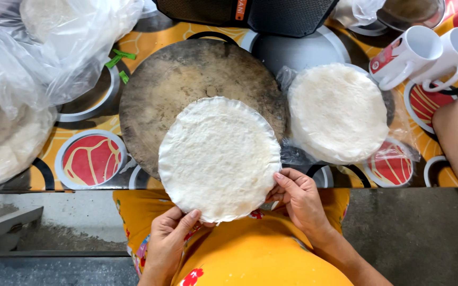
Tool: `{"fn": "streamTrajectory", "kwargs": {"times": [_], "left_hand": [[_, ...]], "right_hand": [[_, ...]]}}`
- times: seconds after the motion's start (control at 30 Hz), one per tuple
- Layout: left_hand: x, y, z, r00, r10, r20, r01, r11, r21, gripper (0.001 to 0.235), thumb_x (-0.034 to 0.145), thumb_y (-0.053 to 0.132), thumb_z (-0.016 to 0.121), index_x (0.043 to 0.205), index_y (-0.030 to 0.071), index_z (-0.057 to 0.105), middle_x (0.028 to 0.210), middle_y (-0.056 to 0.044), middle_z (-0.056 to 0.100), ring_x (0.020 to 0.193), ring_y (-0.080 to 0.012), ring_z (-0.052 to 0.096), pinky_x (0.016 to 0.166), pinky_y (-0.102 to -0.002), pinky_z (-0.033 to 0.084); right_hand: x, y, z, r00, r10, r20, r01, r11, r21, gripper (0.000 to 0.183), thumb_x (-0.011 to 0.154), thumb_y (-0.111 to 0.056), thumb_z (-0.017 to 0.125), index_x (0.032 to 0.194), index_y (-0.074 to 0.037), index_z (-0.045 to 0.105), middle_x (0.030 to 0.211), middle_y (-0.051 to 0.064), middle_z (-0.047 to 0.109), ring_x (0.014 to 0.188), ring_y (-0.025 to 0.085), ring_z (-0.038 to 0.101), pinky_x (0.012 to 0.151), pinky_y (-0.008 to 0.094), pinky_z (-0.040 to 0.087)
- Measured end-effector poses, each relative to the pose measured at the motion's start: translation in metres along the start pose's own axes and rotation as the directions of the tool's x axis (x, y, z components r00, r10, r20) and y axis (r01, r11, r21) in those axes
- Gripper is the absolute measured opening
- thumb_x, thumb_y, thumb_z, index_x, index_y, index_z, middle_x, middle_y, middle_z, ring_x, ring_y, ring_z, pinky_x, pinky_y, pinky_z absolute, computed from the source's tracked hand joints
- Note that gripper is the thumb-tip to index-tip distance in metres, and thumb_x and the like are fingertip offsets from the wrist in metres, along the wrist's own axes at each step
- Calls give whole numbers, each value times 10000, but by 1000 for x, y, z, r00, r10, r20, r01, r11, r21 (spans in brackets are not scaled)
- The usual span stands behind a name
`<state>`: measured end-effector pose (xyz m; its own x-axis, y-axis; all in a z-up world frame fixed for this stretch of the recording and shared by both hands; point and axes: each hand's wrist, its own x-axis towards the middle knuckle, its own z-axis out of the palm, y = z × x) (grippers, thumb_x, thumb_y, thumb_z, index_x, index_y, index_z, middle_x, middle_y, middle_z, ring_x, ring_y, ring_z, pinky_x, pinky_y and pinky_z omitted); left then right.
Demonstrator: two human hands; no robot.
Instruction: The person peels thin white wrappers from a stack on a wooden board by hand, folds them into halves, and places them onto a separate pile. They repeat these actions for multiple wrappers.
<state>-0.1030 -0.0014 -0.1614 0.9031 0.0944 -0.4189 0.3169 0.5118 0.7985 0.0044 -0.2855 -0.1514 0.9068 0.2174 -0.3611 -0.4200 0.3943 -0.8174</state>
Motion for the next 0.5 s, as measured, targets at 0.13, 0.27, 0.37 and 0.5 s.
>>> {"fn": "streamTrajectory", "kwargs": {"times": [0.13,0.27,0.37,0.5], "left_hand": [[-3,4,-3,999,31,8,-31,999,25,197,934,52,656,1042,-93,735,924,-153,793,811,-191,742,780,-317,585],[-2,4,-3,998,53,20,-53,998,26,192,956,74,653,1017,-90,732,900,-162,795,811,-196,741,797,-318,579],[-2,5,-4,998,65,23,-67,994,86,194,973,83,648,992,-92,732,878,-169,796,808,-193,739,797,-315,571],[-4,6,-4,995,101,18,-103,985,139,195,975,78,647,979,-95,737,862,-166,793,800,-183,731,783,-306,565]], "right_hand": [[-2,4,0,1000,-21,-13,20,999,-43,151,1022,-105,614,1024,25,692,846,127,751,698,190,737,657,343,625],[0,0,-1,999,-13,-38,13,1000,12,201,1022,-155,578,1045,12,688,841,114,758,677,191,746,613,348,631],[4,-3,0,998,-4,-60,3,1000,-25,216,1018,-163,550,1081,-6,683,854,101,760,673,184,743,594,356,623],[8,-4,1,999,-44,-11,44,998,-37,193,1060,-141,566,1088,19,669,867,115,748,711,182,735,637,378,636]]}}
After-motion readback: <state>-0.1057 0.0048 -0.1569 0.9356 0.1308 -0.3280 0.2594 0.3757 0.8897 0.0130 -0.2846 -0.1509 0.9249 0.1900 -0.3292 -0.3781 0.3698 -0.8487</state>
